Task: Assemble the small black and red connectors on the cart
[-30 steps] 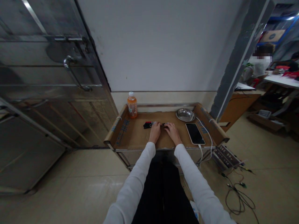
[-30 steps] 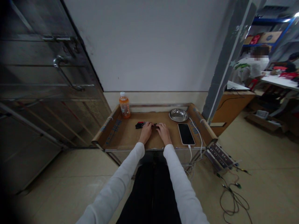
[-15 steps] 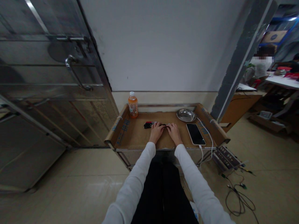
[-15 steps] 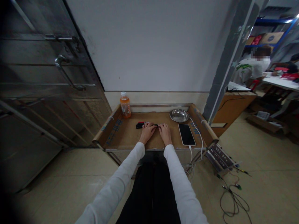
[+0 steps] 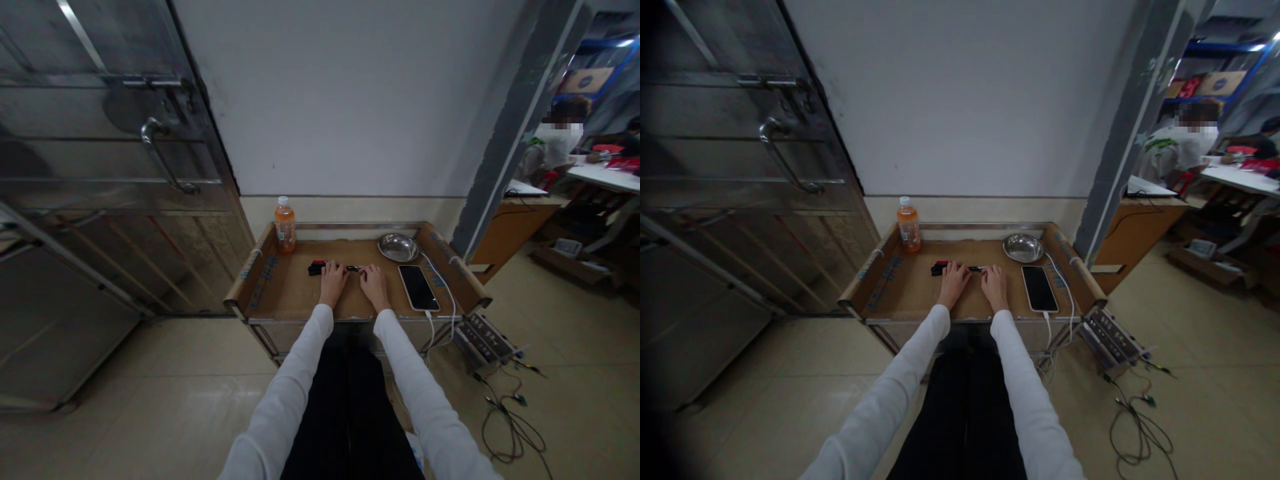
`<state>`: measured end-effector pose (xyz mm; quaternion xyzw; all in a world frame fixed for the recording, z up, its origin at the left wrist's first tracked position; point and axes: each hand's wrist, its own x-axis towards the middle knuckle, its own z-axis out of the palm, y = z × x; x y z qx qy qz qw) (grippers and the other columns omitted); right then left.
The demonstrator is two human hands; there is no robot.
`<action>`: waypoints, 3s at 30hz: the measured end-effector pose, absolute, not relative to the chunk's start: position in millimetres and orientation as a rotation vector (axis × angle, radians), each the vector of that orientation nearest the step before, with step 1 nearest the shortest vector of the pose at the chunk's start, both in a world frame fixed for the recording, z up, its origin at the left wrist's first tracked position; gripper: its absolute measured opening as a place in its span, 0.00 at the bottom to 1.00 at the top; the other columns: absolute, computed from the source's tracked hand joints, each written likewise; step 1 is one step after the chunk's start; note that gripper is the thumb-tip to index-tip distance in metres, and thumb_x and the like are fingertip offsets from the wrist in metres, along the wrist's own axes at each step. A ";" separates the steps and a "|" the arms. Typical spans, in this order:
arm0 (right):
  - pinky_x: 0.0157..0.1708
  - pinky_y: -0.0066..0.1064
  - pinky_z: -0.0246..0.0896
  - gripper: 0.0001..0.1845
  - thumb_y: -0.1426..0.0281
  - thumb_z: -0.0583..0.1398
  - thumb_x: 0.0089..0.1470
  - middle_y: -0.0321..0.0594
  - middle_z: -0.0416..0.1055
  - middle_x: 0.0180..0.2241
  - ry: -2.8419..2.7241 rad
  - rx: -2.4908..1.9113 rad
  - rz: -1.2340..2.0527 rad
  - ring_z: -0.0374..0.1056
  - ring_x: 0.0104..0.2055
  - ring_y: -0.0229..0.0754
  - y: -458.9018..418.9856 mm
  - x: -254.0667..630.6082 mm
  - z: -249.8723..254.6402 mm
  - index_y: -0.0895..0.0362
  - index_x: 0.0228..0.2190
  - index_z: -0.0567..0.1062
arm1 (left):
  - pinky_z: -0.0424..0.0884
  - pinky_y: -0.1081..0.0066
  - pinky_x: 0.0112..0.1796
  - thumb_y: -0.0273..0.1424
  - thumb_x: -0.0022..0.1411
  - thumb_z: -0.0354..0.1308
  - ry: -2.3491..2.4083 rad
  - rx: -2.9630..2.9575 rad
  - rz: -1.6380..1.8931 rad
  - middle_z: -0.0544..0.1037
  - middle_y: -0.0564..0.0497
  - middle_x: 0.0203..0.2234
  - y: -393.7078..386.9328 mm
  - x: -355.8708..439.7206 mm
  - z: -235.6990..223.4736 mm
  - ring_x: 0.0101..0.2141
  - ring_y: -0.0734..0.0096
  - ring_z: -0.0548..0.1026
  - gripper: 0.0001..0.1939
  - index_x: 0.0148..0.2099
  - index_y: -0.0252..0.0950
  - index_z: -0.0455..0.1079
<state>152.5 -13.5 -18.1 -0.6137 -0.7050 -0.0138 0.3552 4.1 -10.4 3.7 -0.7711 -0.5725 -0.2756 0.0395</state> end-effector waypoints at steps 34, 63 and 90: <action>0.49 0.38 0.57 0.19 0.74 0.52 0.55 0.45 0.69 0.46 -1.955 -1.451 0.027 0.62 0.48 0.46 -14.7 147.8 -10.9 0.57 0.49 0.69 | 0.63 0.56 0.47 0.26 0.64 0.45 -1.887 -2.248 -0.775 0.71 0.38 0.43 -12.3 6.5 4.8 0.47 0.53 0.68 0.12 0.48 0.31 0.63; 0.43 0.38 0.58 0.15 0.66 0.50 0.62 0.46 0.70 0.39 -1.994 -1.478 -0.037 0.63 0.43 0.47 -9.3 153.7 -20.6 0.55 0.41 0.74 | 0.70 0.67 0.48 0.32 0.67 0.48 -1.385 -2.517 -1.600 0.70 0.46 0.45 -7.8 2.6 1.6 0.45 0.70 0.73 0.12 0.52 0.38 0.60; 0.44 0.35 0.57 0.10 0.70 0.52 0.58 0.44 0.70 0.37 -1.902 -1.512 -0.031 0.63 0.43 0.45 -10.1 151.6 -18.3 0.57 0.37 0.73 | 0.68 0.59 0.49 0.25 0.65 0.45 -1.566 -2.199 -1.743 0.68 0.42 0.43 -10.0 -1.6 10.0 0.47 0.62 0.69 0.11 0.49 0.36 0.61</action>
